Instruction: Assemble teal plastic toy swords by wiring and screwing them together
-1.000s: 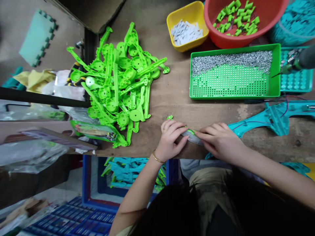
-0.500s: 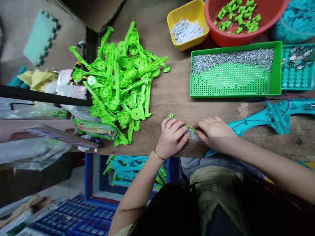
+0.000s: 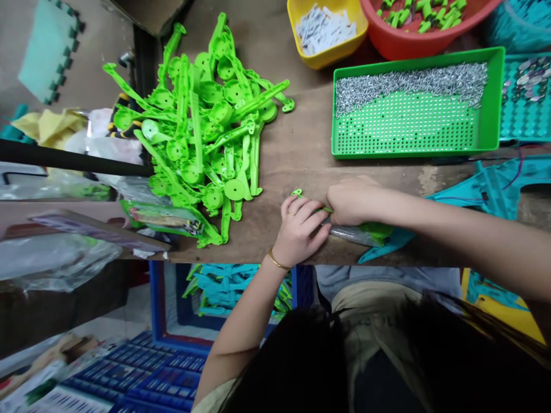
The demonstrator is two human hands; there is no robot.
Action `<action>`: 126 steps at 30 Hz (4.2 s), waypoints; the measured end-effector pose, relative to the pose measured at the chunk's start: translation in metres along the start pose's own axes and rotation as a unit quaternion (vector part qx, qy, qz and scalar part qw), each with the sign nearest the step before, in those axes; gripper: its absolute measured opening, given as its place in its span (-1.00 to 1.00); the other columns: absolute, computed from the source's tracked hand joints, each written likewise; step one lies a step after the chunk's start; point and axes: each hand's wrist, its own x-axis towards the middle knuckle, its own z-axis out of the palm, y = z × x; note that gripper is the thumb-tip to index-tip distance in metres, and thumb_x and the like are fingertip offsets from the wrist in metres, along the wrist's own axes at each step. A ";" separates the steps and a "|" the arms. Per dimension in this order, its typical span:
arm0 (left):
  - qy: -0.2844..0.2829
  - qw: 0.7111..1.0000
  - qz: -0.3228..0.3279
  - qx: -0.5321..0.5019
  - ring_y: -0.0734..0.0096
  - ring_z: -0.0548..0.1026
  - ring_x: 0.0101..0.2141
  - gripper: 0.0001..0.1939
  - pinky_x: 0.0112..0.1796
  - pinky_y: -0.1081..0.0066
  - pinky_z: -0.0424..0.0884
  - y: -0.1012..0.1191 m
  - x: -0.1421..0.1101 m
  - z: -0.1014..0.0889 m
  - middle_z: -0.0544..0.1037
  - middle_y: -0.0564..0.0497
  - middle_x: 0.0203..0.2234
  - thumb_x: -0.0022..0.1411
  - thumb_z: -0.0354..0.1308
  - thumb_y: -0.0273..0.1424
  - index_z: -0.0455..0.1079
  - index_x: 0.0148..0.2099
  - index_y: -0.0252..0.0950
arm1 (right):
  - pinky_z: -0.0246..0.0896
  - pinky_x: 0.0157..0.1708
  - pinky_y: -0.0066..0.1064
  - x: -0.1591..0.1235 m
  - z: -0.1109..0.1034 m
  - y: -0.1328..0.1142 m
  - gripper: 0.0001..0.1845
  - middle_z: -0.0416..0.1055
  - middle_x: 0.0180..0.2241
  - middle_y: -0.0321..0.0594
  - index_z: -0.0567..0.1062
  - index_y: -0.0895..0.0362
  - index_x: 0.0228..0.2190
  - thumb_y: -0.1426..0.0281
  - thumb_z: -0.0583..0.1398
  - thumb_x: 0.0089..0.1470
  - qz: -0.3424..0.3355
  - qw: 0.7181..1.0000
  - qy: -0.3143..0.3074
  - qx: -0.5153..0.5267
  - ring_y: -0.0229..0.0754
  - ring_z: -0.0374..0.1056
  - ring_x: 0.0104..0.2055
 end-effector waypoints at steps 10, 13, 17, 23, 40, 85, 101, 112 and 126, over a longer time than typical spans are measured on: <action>-0.013 0.999 -0.030 -0.008 0.24 0.40 -0.05 -0.81 0.17 0.05 0.14 0.001 0.001 0.001 0.55 -0.02 -0.17 0.25 0.11 -0.28 0.49 -0.15 -0.18 | -0.01 -0.52 -0.46 -0.014 0.002 0.021 -0.77 0.49 -0.45 -0.23 0.56 0.18 -0.31 0.50 0.16 -0.05 -0.050 0.996 -0.056 0.043 -0.29 0.26 -0.49; -0.004 1.000 -0.025 -0.009 0.26 0.40 -0.06 -0.82 0.16 0.07 0.15 0.001 0.001 0.002 0.55 -0.02 -0.18 0.25 0.11 -0.28 0.49 -0.16 -0.19 | -0.01 -0.52 -0.46 -0.013 0.006 0.012 -0.77 0.51 -0.40 -0.16 0.56 0.20 -0.31 0.48 0.16 -0.07 -0.018 0.998 -0.048 0.031 -0.24 0.33 -0.43; 0.002 1.000 -0.023 -0.010 0.26 0.40 -0.05 -0.82 0.16 0.08 0.16 0.002 0.001 0.002 0.55 -0.01 -0.18 0.26 0.12 -0.29 0.49 -0.16 -0.19 | -0.04 -0.53 -0.43 -0.017 0.011 0.005 -0.74 0.52 -0.34 -0.07 0.55 0.19 -0.30 0.38 0.17 -0.06 0.033 0.999 -0.018 0.021 -0.14 0.40 -0.36; -0.005 0.997 -0.047 -0.062 0.29 0.40 -0.05 -0.81 0.16 0.12 0.17 0.003 0.003 -0.003 0.54 -0.04 -0.15 0.27 0.10 -0.30 0.48 -0.14 -0.22 | 0.07 -0.41 -0.38 -0.031 0.025 0.015 -0.72 0.54 -0.33 -0.12 0.52 0.08 -0.24 0.37 0.08 0.03 0.018 0.998 0.053 0.033 -0.07 0.44 -0.30; 0.132 0.975 -0.178 0.007 0.31 0.42 -0.07 -0.82 0.02 0.29 0.30 -0.049 0.030 -0.046 0.52 -0.10 -0.16 0.29 0.06 -0.39 0.45 -0.14 -0.32 | 0.20 -0.26 -0.37 -0.045 0.047 0.034 -0.75 0.49 -0.19 -0.20 0.42 0.07 -0.17 0.26 0.05 0.17 -0.001 0.979 0.115 0.168 -0.13 0.42 -0.22; 0.146 0.724 -0.483 -0.470 0.48 0.46 -0.69 -0.78 -0.68 0.53 0.41 -0.006 0.017 -0.009 0.45 0.09 -0.64 0.20 0.17 -0.30 0.30 -0.24 -0.37 | 0.18 0.16 -0.04 -0.090 0.101 0.052 -0.57 0.41 -0.02 0.01 0.40 0.18 0.05 0.32 0.16 0.16 -0.160 0.917 0.364 -0.020 -0.03 0.33 0.05; 0.055 0.759 -0.506 -0.406 0.49 0.42 -0.73 -0.74 -0.71 0.57 0.34 -0.015 0.028 -0.022 0.44 0.10 -0.69 0.13 0.28 -0.31 0.28 -0.31 -0.35 | 0.11 0.11 -0.11 -0.094 0.092 0.051 -0.61 0.42 -0.05 -0.06 0.43 0.13 0.03 0.29 0.12 0.20 -0.141 0.931 0.325 -0.089 -0.06 0.31 -0.02; 0.004 0.917 -0.377 -0.127 0.42 0.41 -0.42 -0.84 -0.31 0.42 0.35 -0.024 0.022 -0.030 0.45 0.04 -0.45 0.11 0.24 -0.31 0.37 -0.34 -0.29 | 0.01 0.09 -0.12 -0.093 0.103 0.049 -0.61 0.42 -0.06 -0.10 0.42 0.04 0.03 0.20 0.13 0.20 -0.113 0.923 0.348 -0.121 -0.02 0.26 -0.02; 0.178 0.659 -0.469 -0.560 0.40 0.60 -0.32 -0.55 -0.26 0.44 0.51 0.059 0.007 -0.002 0.62 0.03 -0.36 -0.03 0.41 -0.37 0.27 -0.15 -0.22 | 0.10 -0.11 -0.20 -0.088 0.080 0.041 -0.49 0.47 -0.25 -0.09 0.50 0.17 -0.13 0.01 0.08 0.18 -0.141 0.925 0.346 -0.068 -0.05 0.29 -0.18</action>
